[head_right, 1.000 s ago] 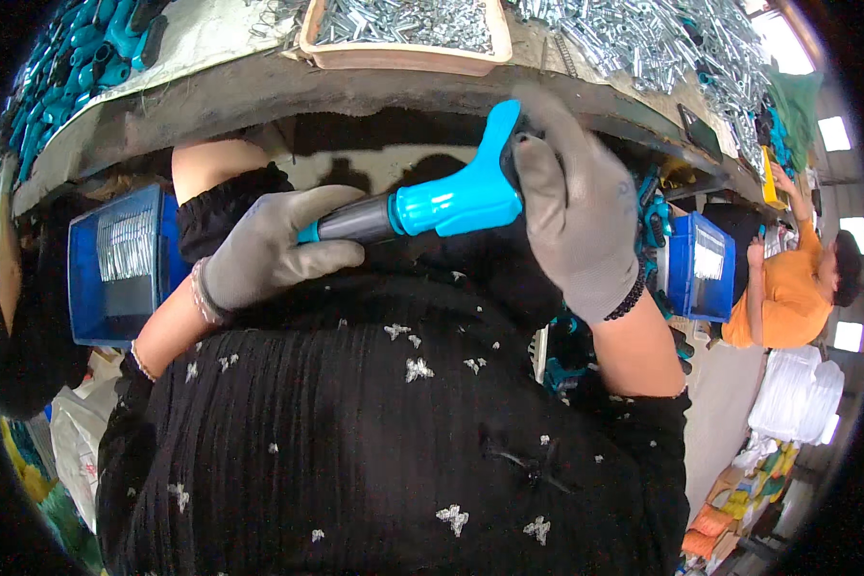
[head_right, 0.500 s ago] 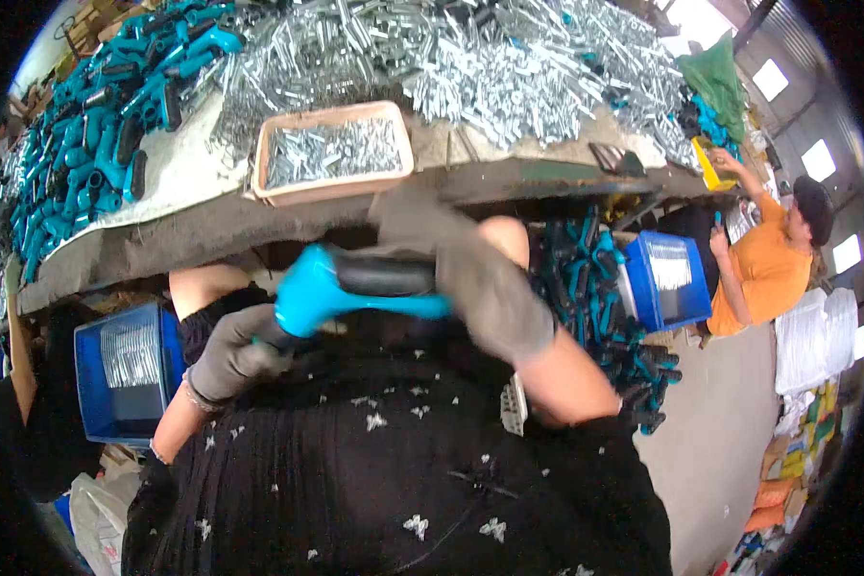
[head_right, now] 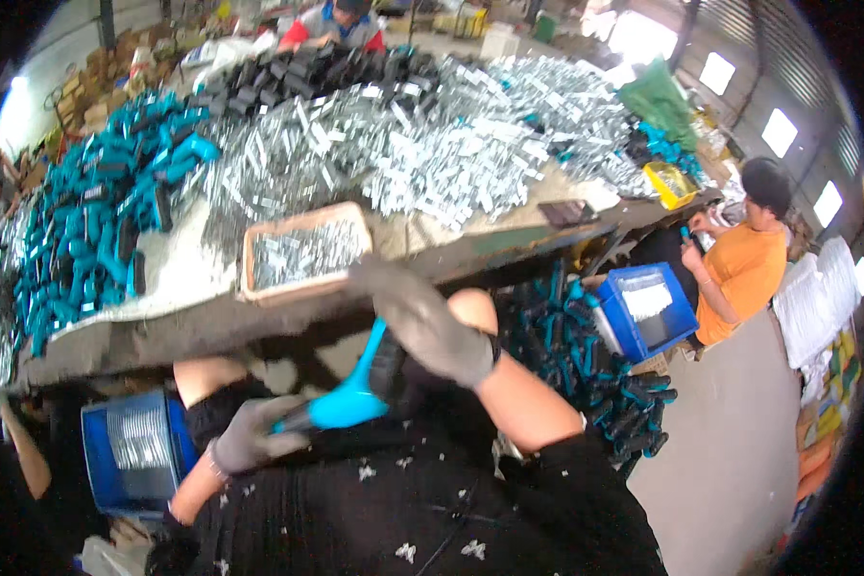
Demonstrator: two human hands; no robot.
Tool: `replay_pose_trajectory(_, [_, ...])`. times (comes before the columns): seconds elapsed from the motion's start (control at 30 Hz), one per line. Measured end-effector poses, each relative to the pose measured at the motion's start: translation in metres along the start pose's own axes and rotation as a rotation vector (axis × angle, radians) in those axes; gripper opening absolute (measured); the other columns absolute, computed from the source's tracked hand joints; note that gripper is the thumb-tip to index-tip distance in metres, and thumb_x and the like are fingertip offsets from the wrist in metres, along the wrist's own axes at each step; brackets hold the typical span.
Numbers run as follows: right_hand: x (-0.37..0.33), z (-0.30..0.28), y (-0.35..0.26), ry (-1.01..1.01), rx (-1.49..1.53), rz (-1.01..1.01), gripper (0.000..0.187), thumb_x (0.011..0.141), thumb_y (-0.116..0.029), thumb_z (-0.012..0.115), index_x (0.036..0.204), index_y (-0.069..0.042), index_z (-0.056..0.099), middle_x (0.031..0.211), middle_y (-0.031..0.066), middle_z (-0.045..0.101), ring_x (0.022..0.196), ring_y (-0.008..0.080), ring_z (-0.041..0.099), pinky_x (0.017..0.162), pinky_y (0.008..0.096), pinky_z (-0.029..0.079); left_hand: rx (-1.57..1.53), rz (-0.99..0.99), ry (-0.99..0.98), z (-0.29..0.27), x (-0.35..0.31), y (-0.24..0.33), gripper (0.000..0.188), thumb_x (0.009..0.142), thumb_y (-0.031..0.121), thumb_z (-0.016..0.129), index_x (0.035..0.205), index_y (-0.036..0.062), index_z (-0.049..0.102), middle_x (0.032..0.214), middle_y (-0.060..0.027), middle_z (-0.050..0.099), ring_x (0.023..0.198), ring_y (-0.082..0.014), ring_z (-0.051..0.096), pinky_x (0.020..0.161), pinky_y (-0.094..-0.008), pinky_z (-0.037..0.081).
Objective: The person assembles tools by inserting metal pins and springs into metal tubes, attaching the tubes into plastic handles, and fitting grips onto the assemblies by hand.
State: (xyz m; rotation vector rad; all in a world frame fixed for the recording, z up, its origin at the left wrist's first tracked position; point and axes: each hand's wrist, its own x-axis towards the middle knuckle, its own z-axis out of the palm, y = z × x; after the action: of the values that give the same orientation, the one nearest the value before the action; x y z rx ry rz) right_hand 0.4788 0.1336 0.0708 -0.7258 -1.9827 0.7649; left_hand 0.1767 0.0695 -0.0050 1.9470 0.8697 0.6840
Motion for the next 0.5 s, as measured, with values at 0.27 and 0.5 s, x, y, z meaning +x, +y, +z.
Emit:
replay_pose_trajectory(0.27, [0.016, 0.022, 0.003, -0.034, -0.178, -0.035, 0.024, 0.092, -0.006, 0.057, 0.114, -0.001, 0.066, 0.118, 0.0193, 0.066, 0.112, 0.0363, 0.063, 0.096, 0.0428, 0.05, 0.211, -0.152, -0.044, 0.025, 0.005, -0.002, 0.055, 0.085, 0.041, 0.076, 0.122, 0.0029, 0.063, 0.106, -0.0228, 0.069, 0.097, -0.0405, 0.068, 0.082, -0.0446, 0.053])
replay_pose_trajectory(0.5, [-0.007, 0.025, -0.014, 0.149, 0.318, 0.218, 0.028, 0.095, -0.015, 0.056, 0.117, 0.001, 0.063, 0.111, 0.0163, 0.066, 0.107, 0.03, 0.062, 0.094, 0.0433, 0.048, -0.138, -0.277, 0.786, -0.055, -0.038, 0.0, 0.031, 0.098, 0.035, 0.061, 0.102, 0.0036, 0.062, 0.076, 0.0022, 0.057, 0.068, -0.0053, 0.053, 0.059, -0.0216, 0.042])
